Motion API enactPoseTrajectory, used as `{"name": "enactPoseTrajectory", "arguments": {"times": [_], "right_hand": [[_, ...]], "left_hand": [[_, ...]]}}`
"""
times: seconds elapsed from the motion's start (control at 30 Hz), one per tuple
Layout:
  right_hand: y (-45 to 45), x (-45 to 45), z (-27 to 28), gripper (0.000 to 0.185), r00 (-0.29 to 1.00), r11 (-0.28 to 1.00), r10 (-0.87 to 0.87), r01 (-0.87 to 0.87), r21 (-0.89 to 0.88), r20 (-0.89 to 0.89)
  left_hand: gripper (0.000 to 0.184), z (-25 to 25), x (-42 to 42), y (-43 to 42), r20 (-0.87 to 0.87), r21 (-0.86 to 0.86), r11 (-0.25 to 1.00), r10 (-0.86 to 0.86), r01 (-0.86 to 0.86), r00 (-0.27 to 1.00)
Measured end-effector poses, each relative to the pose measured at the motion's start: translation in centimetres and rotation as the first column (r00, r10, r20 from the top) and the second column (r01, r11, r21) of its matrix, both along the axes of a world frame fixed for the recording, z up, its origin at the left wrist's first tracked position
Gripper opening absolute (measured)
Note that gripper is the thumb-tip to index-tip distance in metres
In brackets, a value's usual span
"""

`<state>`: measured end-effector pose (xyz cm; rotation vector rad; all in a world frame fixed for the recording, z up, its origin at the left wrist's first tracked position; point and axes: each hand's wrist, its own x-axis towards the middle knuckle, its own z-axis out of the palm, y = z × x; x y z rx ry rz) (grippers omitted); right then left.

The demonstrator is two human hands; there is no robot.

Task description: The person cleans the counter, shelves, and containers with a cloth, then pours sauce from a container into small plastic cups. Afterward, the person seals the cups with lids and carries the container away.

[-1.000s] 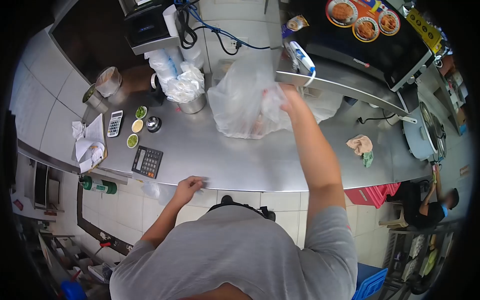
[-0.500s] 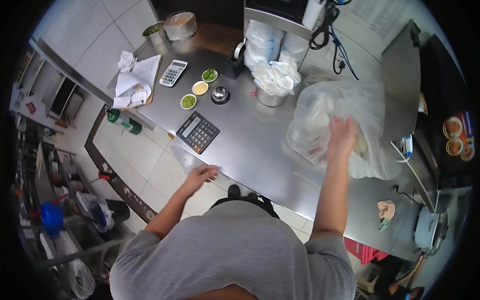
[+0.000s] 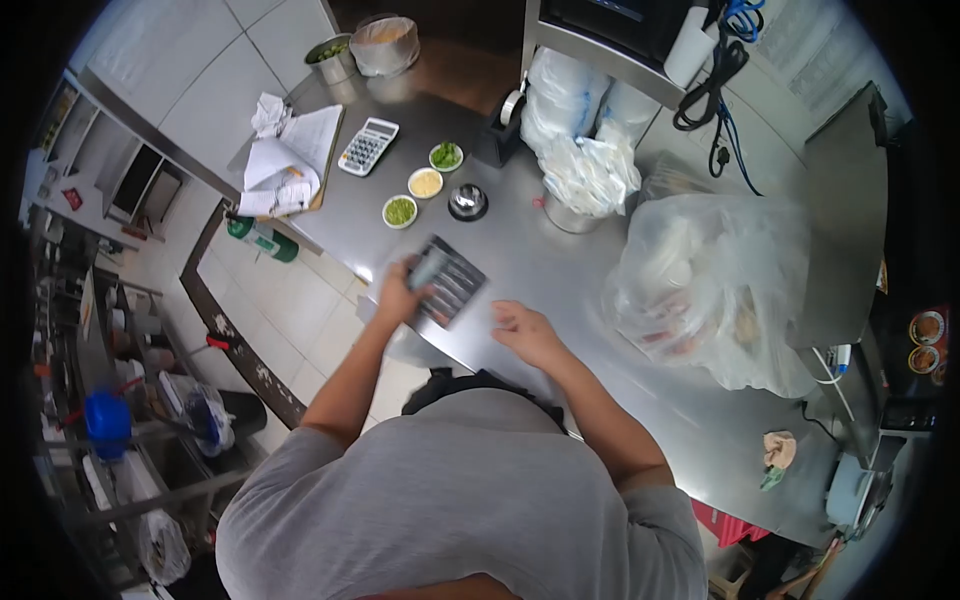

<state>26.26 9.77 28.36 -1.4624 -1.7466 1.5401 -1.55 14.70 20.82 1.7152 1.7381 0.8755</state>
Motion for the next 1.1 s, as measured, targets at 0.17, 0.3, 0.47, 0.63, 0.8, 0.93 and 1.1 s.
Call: {"name": "enactPoseTrajectory", "arguments": {"times": [0.17, 0.3, 0.47, 0.63, 0.8, 0.93, 1.1], "right_hand": [[1.3, 0.1, -4.4, 0.064, 0.883, 0.872, -0.412, 0.311, 0.377, 0.224], [0.2, -1.0, -3.7, 0.062, 0.767, 0.778, -0.627, 0.627, 0.052, 0.137], [-2.2, -2.7, -4.5, 0.057, 0.584, 0.585, -0.804, 0.811, -0.028, 0.114], [-3.6, -4.4, -4.6, 0.054, 0.535, 0.544, -0.828, 0.839, 0.009, 0.170], [-4.7, -5.2, -2.8, 0.053, 0.438, 0.450, -0.860, 0.893, -0.016, 0.260], [-6.0, -4.7, -3.0, 0.051, 0.307, 0.320, -0.910, 0.947, 0.002, 0.278], [-7.9, -3.8, -3.2, 0.049, 0.286, 0.312, -0.906, 0.949, 0.036, 0.310]], "left_hand": [[0.030, 5.8, 3.3, 2.8, 0.248, -0.141, 0.875, -0.423, 0.464, 0.872], [0.016, 8.2, -3.7, 12.4, 0.412, -0.261, 0.913, -0.188, 0.313, 0.892], [0.030, 8.8, -10.1, 30.2, 0.532, 0.148, 0.985, -0.003, -0.090, 0.847], [0.034, 3.3, -7.0, 42.1, 0.484, 0.000, 0.978, 0.183, -0.210, 0.855], [0.037, 0.0, 0.6, 46.8, 0.647, -0.194, 0.972, 0.226, -0.130, 0.728], [0.054, -5.6, 1.0, 49.9, 0.560, -0.049, 0.991, -0.076, 0.124, 0.825], [0.099, 4.3, -10.3, 45.5, -0.402, -0.332, 0.882, -0.454, 0.335, 0.795]]}}
